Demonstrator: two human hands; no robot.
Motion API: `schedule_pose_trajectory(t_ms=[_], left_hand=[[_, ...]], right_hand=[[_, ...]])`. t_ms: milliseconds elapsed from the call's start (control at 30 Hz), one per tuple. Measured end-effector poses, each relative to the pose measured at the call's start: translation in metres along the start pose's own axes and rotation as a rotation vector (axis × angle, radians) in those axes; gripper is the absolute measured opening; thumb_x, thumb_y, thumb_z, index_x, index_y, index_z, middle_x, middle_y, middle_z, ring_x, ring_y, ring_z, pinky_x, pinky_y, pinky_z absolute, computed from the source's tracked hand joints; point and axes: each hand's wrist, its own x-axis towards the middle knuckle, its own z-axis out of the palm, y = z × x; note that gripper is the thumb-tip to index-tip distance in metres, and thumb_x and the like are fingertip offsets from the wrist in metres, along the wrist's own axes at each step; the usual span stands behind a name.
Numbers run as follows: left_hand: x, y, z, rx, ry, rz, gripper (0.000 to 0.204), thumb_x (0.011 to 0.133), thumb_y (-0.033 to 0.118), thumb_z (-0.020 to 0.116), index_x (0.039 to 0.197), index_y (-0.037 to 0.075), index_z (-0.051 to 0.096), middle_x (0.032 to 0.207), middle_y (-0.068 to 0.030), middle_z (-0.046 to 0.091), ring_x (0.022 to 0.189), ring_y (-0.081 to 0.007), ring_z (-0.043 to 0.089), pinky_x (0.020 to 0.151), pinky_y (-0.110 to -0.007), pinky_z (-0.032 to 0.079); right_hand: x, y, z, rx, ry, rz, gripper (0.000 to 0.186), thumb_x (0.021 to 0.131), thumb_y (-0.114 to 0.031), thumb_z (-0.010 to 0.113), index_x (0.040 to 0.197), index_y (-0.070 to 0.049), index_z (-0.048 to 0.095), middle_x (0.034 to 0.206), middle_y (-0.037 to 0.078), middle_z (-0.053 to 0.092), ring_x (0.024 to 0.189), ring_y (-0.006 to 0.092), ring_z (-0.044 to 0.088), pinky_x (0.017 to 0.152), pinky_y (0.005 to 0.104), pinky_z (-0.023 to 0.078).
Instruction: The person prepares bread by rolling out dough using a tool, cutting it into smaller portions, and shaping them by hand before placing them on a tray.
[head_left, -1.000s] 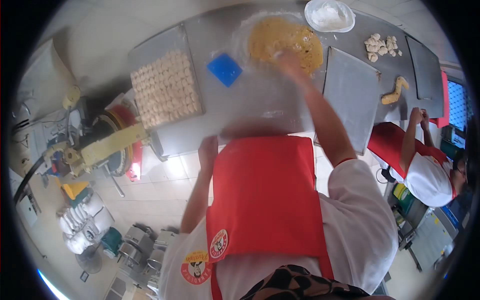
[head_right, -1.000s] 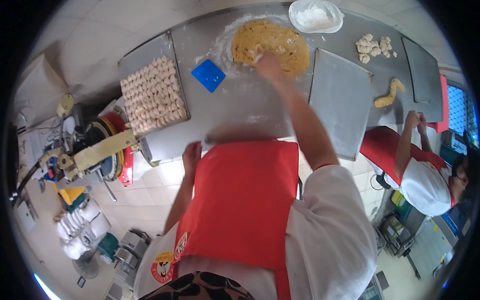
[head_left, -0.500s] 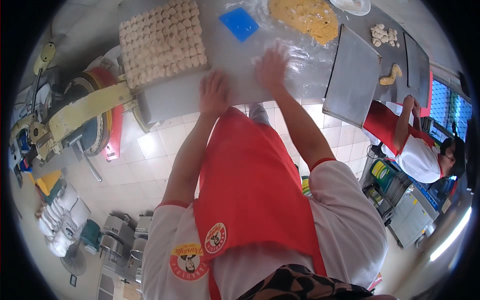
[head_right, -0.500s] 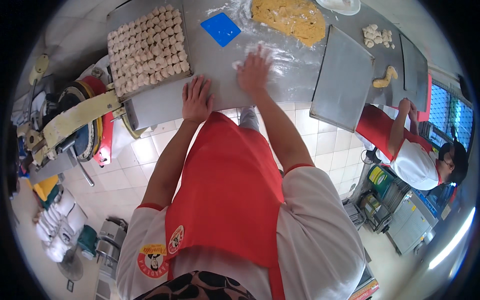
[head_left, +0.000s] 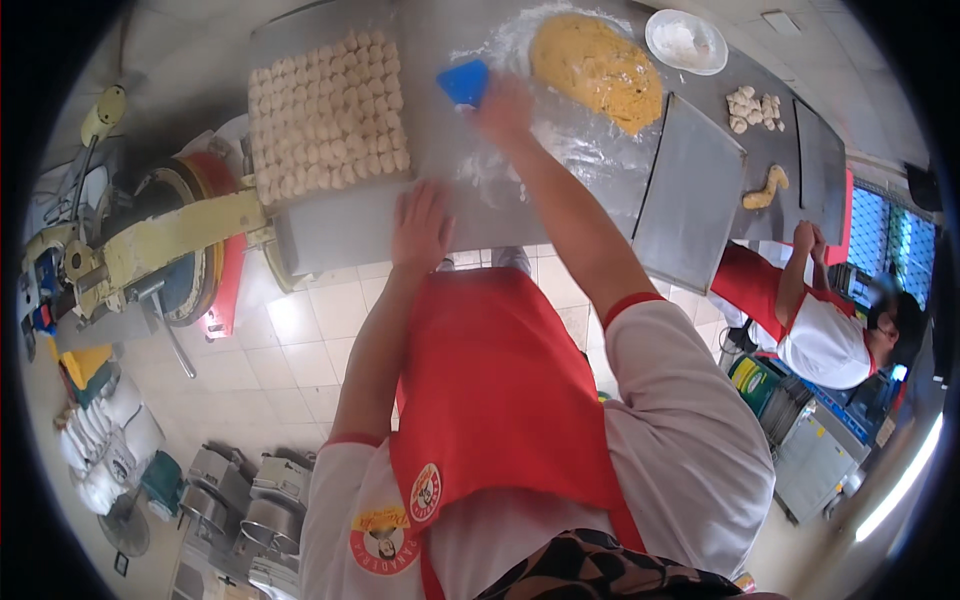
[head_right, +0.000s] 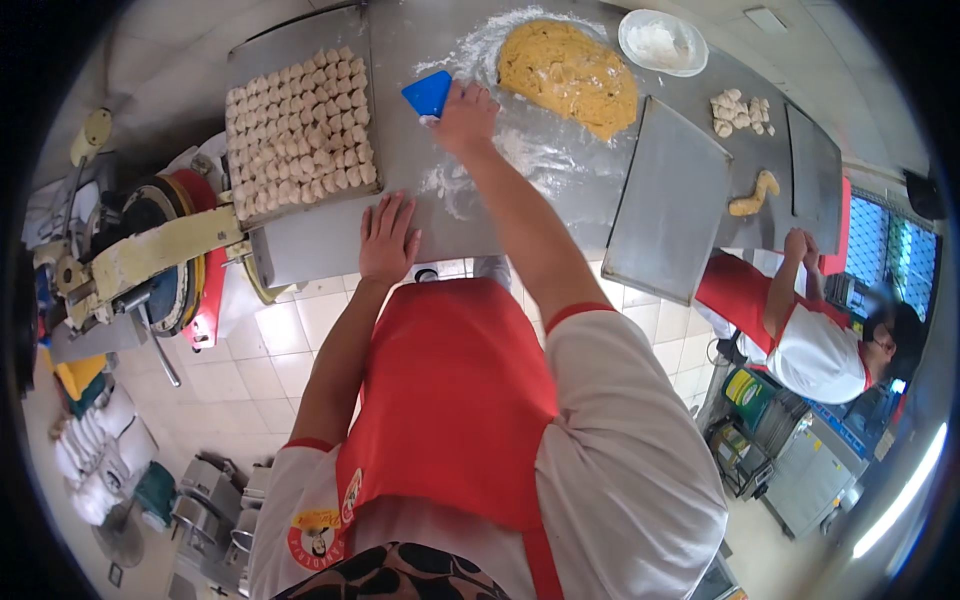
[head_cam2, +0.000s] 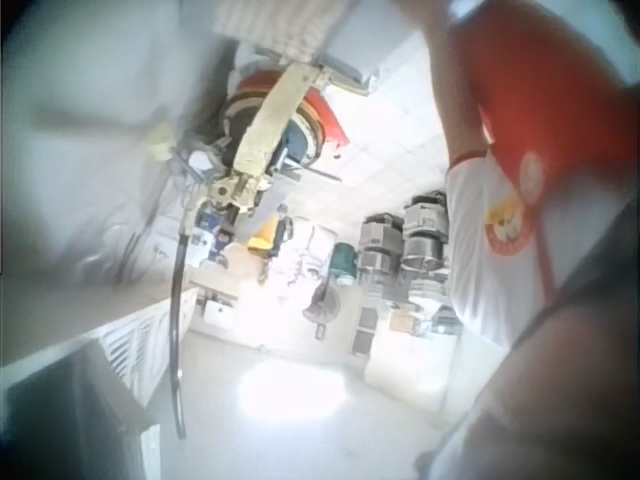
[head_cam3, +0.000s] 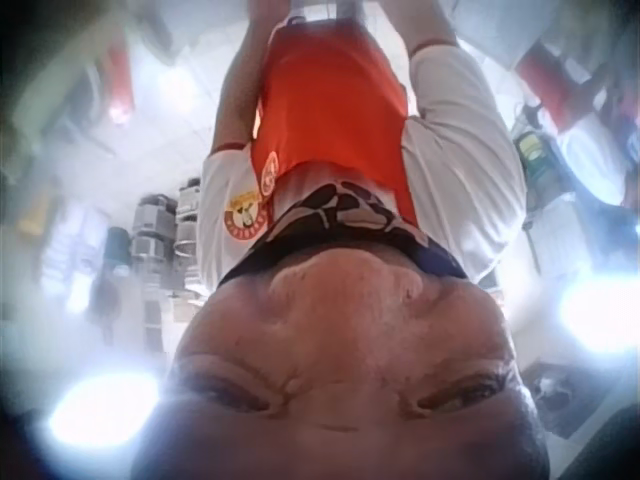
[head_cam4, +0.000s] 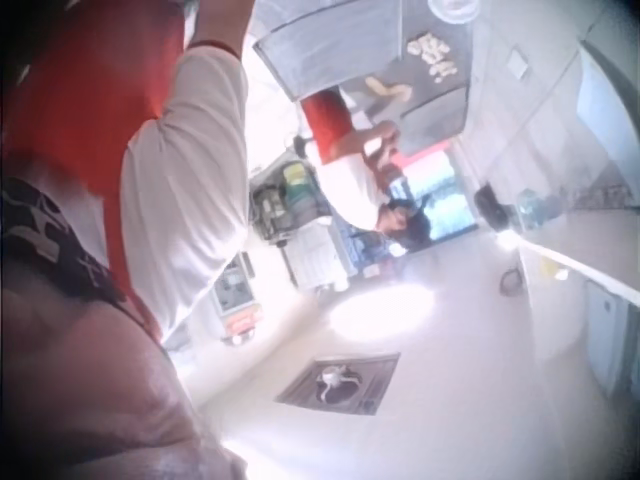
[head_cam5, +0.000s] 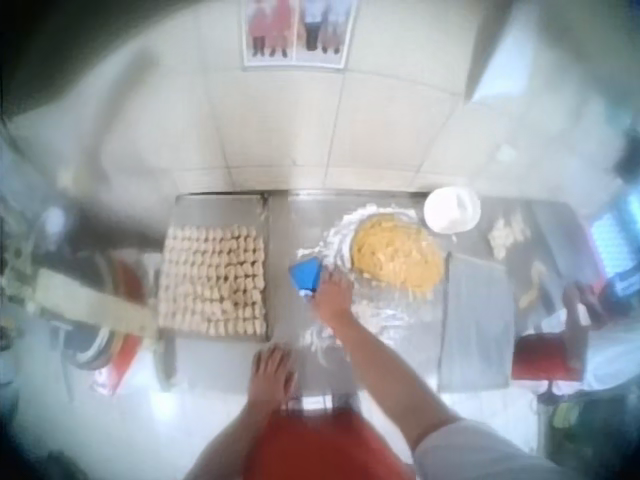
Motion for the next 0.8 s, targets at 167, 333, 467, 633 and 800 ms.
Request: schedule_pose_trajectory(t_ms=[167, 333, 467, 633, 800], left_hand=[[0.005, 0.006, -0.002, 0.011, -0.013, -0.009, 0.057, 0.098, 0.036, 0.058, 0.151, 0.017, 0.048, 0.163, -0.0067, 0.036, 0.153, -0.0289, 0.031, 0.125, -0.055, 0.020], [-0.001, 0.002, -0.007, 0.050, -0.047, -0.060, 0.059, 0.096, 0.036, 0.060, 0.151, 0.017, 0.049, 0.164, -0.0072, 0.036, 0.154, -0.0284, 0.030, 0.126, -0.056, 0.019], [0.011, 0.011, -0.002, 0.053, -0.062, -0.041, 0.062, 0.095, 0.036, 0.061, 0.152, 0.017, 0.047, 0.164, -0.0077, 0.036, 0.154, -0.0289, 0.030, 0.126, -0.056, 0.019], [0.005, 0.006, 0.004, 0.056, -0.070, -0.072, 0.062, 0.095, 0.035, 0.061, 0.153, 0.017, 0.046, 0.163, -0.0091, 0.036, 0.153, -0.0306, 0.031, 0.125, -0.057, 0.019], [0.011, 0.011, 0.004, 0.050, -0.071, -0.048, 0.061, 0.095, 0.035, 0.060, 0.152, 0.017, 0.046, 0.163, -0.0096, 0.036, 0.153, -0.0326, 0.031, 0.124, -0.058, 0.019]], right_hand=[[0.057, 0.011, -0.019, 0.241, -0.292, 0.037, 0.078, 0.083, -0.037, 0.077, 0.146, -0.001, 0.048, 0.124, 0.025, 0.067, 0.120, 0.0400, 0.064, 0.102, 0.0501, 0.052], [0.116, 0.058, -0.117, 0.230, -0.155, -0.022, 0.053, 0.086, -0.026, 0.069, 0.132, -0.002, 0.057, 0.119, 0.027, 0.069, 0.114, 0.0420, 0.067, 0.097, 0.0509, 0.054], [0.173, 0.155, -0.164, -0.014, -0.035, -0.048, 0.040, 0.092, -0.022, 0.063, 0.126, -0.003, 0.059, 0.116, 0.027, 0.071, 0.107, 0.0427, 0.069, 0.094, 0.0524, 0.055], [0.165, 0.164, -0.103, -0.099, -0.121, -0.040, 0.032, 0.093, -0.019, 0.060, 0.121, -0.002, 0.059, 0.113, 0.025, 0.072, 0.104, 0.0422, 0.070, 0.093, 0.0511, 0.057], [0.150, 0.166, -0.079, -0.113, -0.142, -0.262, 0.026, 0.094, -0.009, 0.055, 0.118, 0.002, 0.058, 0.110, 0.025, 0.071, 0.101, 0.0403, 0.072, 0.086, 0.0503, 0.059]])
